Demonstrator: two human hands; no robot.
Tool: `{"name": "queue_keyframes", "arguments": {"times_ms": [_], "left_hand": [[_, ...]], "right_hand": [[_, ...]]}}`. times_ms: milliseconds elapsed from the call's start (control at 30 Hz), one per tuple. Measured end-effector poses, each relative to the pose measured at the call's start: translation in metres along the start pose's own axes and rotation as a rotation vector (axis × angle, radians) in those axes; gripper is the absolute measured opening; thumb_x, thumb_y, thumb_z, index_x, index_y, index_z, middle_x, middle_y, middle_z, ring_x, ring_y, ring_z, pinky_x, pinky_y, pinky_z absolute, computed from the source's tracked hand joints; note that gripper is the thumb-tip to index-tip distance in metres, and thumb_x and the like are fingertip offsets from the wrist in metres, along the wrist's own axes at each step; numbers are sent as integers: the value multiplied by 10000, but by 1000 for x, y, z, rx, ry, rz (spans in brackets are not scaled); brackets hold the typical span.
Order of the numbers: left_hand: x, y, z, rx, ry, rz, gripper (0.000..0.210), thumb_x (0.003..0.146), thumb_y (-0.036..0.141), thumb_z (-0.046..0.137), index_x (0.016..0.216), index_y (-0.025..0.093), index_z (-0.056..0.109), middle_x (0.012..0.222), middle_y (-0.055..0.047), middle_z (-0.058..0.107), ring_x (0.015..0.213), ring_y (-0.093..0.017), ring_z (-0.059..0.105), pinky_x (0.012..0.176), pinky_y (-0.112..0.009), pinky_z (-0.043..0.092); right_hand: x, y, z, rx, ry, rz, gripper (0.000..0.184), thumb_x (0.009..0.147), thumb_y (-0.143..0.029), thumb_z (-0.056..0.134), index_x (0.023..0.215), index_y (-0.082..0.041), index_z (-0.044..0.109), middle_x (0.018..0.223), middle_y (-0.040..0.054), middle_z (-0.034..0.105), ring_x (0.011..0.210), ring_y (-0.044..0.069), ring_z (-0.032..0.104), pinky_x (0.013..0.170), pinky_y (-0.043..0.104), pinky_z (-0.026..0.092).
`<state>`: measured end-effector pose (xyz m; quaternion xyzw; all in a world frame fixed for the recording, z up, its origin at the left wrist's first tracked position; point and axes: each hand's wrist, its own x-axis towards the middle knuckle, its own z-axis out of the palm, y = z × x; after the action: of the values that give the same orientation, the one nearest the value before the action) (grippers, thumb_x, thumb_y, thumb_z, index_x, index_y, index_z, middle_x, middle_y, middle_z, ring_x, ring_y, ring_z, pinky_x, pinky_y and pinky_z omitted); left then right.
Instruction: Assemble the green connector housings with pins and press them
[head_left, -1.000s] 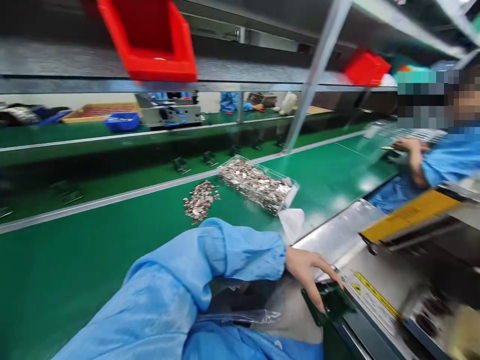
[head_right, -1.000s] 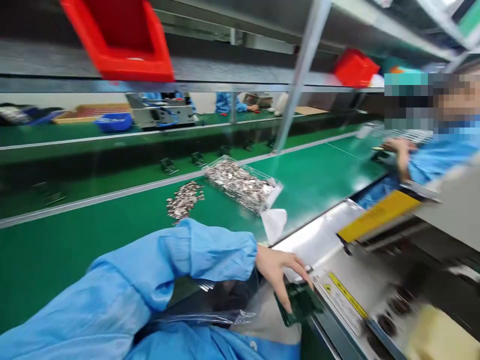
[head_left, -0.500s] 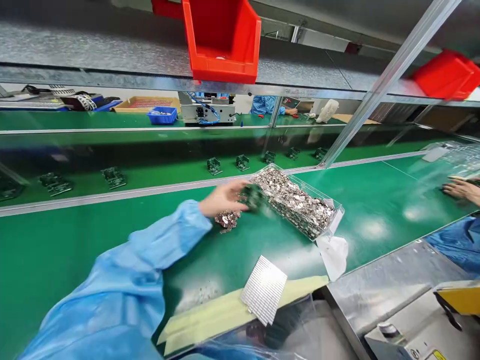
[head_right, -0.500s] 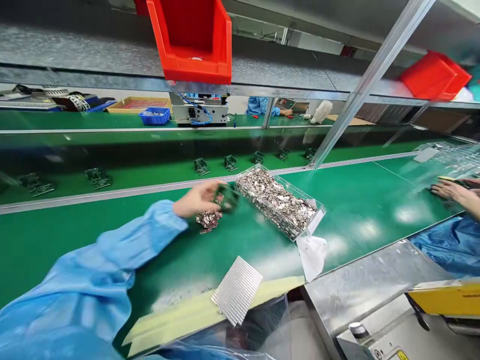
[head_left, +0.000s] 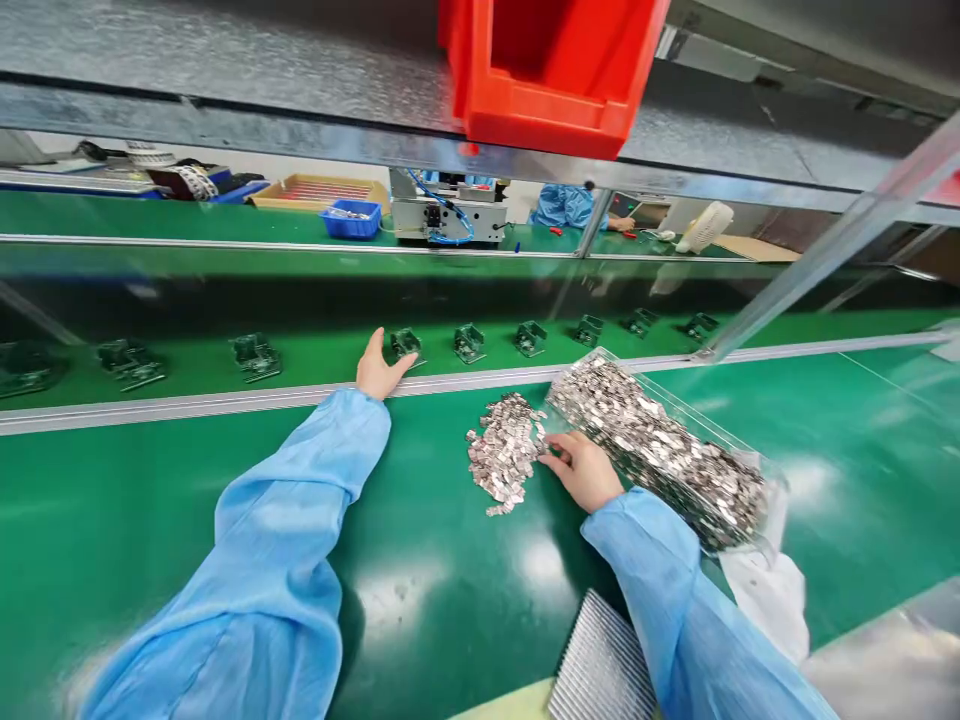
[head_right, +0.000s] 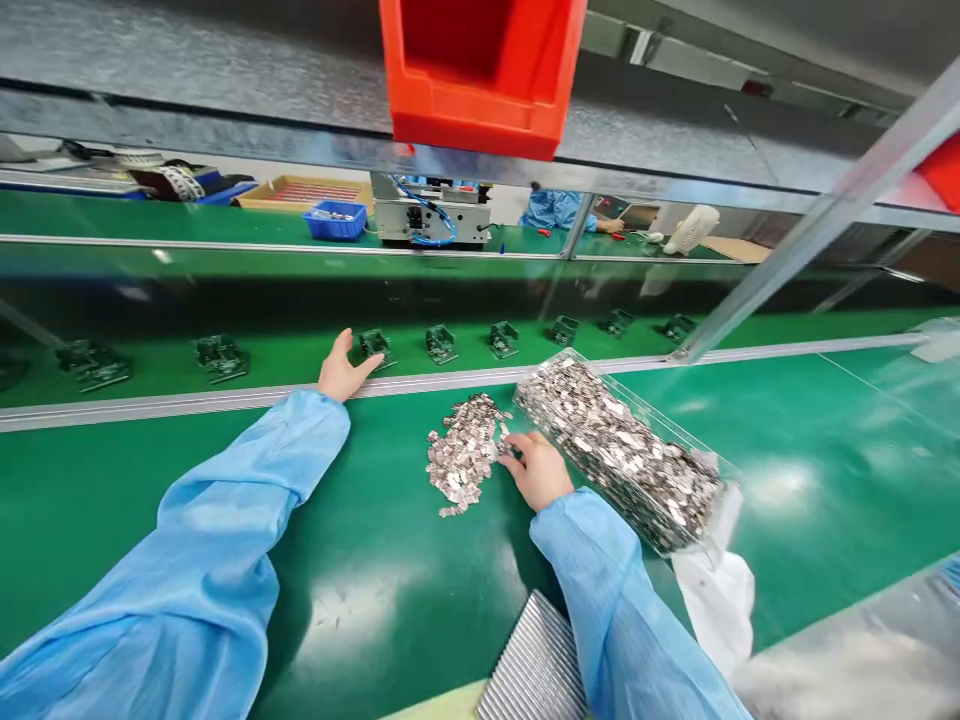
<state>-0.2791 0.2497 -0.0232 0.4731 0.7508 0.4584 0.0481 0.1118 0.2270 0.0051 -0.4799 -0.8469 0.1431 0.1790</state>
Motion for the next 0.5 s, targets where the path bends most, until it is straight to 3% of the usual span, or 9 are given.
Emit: {"name": "queue_keyframes", "arguments": {"times_ms": [67,167,200,267,333,433,500], "left_hand": [[-3,-18,-26,44,126,75,815,728,407,741,1413,145,387,1506,-172,383,1415,-287,349,1171,-386,286],[-5,-63,-85,163,431,99,859,704,391,771,1415,140,361,1543,-184,262,1462,-319,211,1207,-444,171],[-6,-79,-106,199,479,69,925,677,389,795,1433,135,326,1543,-199,244,1462,-337,198,1203,-470,170],[-4,-109,-142,228,435,-19,1103,608,371,846,1480,127,217,1554,-222,209,1466,-351,184,1194,-483,190],[0,-130,-166,211,297,-92,1250,553,341,877,1509,119,103,1562,-239,204,1463,-346,209,1183,-461,230],[12,-143,-179,160,124,-217,1312,508,315,893,1517,144,72,1499,-231,370,1381,-371,382,1128,-491,325],[20,-142,-180,139,86,-274,1197,483,307,897,1476,160,246,1346,-191,558,1269,-393,512,1079,-529,377]], "right_hand": [[11,2,6,-16,-4,-7,193,821,-301,603,930,-207,731,781,54,627,624,190,614,653,322,508],[20,6,8,-15,-29,-48,160,781,-286,582,783,-222,729,690,36,604,605,201,606,628,329,490],[24,9,8,-10,-38,-61,153,760,-286,578,730,-226,715,666,34,598,593,206,605,611,334,486],[33,14,9,8,-58,-87,136,713,-300,581,636,-235,673,630,32,593,550,213,596,557,341,474],[41,18,11,28,-89,-122,153,686,-327,591,558,-248,617,585,31,586,485,213,569,485,341,443],[38,15,3,57,-62,-140,226,725,-405,586,546,-268,575,553,47,590,452,237,559,440,362,411],[22,7,-10,91,24,-81,228,765,-479,562,673,-286,639,613,65,632,496,269,597,472,397,443]]}}
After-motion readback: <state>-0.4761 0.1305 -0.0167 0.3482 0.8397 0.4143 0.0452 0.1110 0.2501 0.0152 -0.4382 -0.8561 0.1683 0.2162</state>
